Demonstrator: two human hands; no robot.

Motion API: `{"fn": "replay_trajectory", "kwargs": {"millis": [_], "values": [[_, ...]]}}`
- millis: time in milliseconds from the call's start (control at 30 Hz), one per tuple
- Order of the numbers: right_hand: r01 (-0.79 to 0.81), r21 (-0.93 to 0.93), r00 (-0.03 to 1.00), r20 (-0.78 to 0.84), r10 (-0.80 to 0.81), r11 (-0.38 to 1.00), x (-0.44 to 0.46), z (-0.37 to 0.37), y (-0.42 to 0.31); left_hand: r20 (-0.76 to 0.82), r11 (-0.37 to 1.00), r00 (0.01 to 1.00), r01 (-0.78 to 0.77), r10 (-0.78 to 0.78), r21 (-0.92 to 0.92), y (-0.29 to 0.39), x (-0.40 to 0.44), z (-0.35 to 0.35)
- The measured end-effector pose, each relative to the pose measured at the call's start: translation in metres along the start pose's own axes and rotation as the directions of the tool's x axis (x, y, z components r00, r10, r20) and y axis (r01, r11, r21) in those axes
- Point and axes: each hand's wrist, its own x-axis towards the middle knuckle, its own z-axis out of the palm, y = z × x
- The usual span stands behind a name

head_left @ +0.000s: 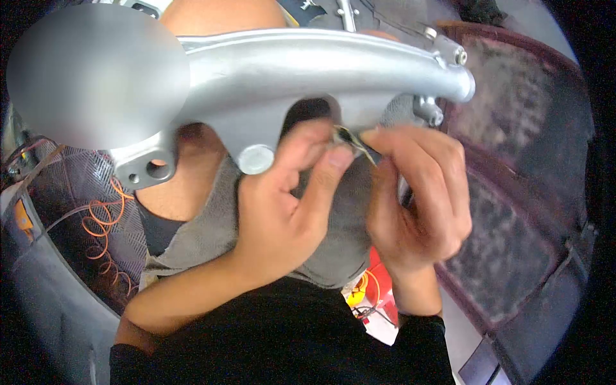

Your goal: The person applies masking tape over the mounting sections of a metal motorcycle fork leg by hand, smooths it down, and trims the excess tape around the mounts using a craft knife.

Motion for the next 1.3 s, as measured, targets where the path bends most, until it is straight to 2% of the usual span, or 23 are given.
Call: {"fn": "replay_trajectory", "kwargs": {"millis": [67, 133, 233, 333, 367, 533, 567, 667, 700, 733, 800, 833, 867, 933, 1033, 1133, 1200, 1233, 1300], "values": [[-0.054, -0.082, 0.998, 0.009, 0.055, 0.995, 0.004, -0.006, 0.001, 0.067, 0.997, 0.996, 0.067, -0.064, -0.031, 0.000, -0.001, -0.002], [-0.088, -0.135, 0.995, 0.037, 0.094, 0.987, 0.025, 0.005, 0.000, 0.026, 0.995, 0.996, 0.082, -0.081, -0.063, 0.006, 0.017, -0.011], [-0.069, 0.007, 0.997, -0.023, 0.070, 0.998, 0.017, 0.009, -0.003, -0.045, 0.995, 0.997, 0.056, -0.060, -0.088, -0.002, 0.011, -0.005], [-0.137, -0.108, 0.991, 0.000, 0.137, 0.985, 0.003, 0.007, 0.015, 0.008, 0.995, 0.996, 0.089, -0.089, -0.034, -0.007, 0.013, -0.001], [-0.171, -0.142, 0.985, 0.014, 0.174, 0.975, 0.010, 0.013, 0.019, 0.018, 0.990, 0.993, 0.115, -0.114, -0.083, -0.011, 0.023, -0.011], [-0.045, 0.015, 0.999, -0.017, 0.046, 0.999, 0.013, 0.018, 0.011, -0.003, 0.995, 0.997, 0.080, -0.080, -0.066, -0.004, 0.016, -0.010], [-0.069, -0.071, 0.997, 0.024, 0.071, 0.995, 0.005, 0.000, -0.003, -0.002, 0.993, 0.995, 0.101, -0.101, -0.066, 0.001, -0.002, -0.007], [-0.147, -0.130, 0.986, 0.055, 0.155, 0.981, 0.014, -0.008, 0.004, 0.061, 0.989, 0.988, 0.142, -0.140, -0.031, 0.011, 0.013, -0.007], [-0.068, -0.078, 0.997, 0.035, 0.071, 0.995, 0.022, -0.005, -0.001, 0.018, 0.990, 0.994, 0.111, -0.110, -0.082, 0.012, 0.014, -0.009], [-0.062, -0.053, 0.998, 0.020, 0.063, 0.997, 0.016, 0.000, -0.005, -0.012, 0.988, 0.995, 0.096, -0.098, -0.125, 0.008, 0.007, -0.011], [-0.049, -0.003, 0.999, -0.011, 0.049, 0.999, 0.003, 0.010, -0.013, 0.014, 0.998, 1.000, 0.028, -0.027, -0.056, -0.005, 0.006, -0.021], [-0.094, -0.051, 0.995, 0.029, 0.095, 0.994, 0.036, 0.031, -0.026, -0.020, 0.988, 0.998, 0.050, -0.054, -0.146, 0.015, 0.024, -0.051], [-0.138, -0.067, 0.990, 0.020, 0.140, 0.988, 0.028, 0.024, -0.024, -0.010, 0.975, 0.996, 0.079, -0.083, -0.210, 0.015, 0.019, -0.041], [-0.227, -0.097, 0.974, 0.002, 0.228, 0.969, 0.011, 0.009, -0.020, 0.037, 0.984, 0.995, 0.095, -0.090, -0.150, 0.008, 0.017, -0.032], [-0.232, 0.020, 0.969, -0.087, 0.232, 0.973, 0.002, -0.001, -0.018, 0.094, 0.993, 0.996, 0.015, -0.003, -0.121, 0.000, 0.009, -0.011], [-0.208, 0.047, 0.973, -0.094, 0.211, 0.977, -0.001, 0.005, -0.011, 0.071, 0.998, 0.997, 0.016, -0.012, -0.063, 0.002, 0.010, -0.013], [-0.205, 0.046, 0.974, -0.092, 0.208, 0.978, 0.003, 0.009, -0.006, 0.030, 0.990, 0.999, 0.038, -0.034, -0.135, 0.003, 0.018, -0.010], [-0.253, 0.017, 0.965, -0.070, 0.254, 0.967, 0.002, 0.004, -0.007, 0.026, 0.998, 0.999, 0.036, -0.035, -0.049, 0.003, 0.014, -0.009], [-0.241, -0.002, 0.968, -0.068, 0.240, 0.971, 0.001, -0.001, -0.005, 0.038, 0.999, 0.999, 0.015, -0.014, -0.038, 0.000, 0.012, -0.004]]}}
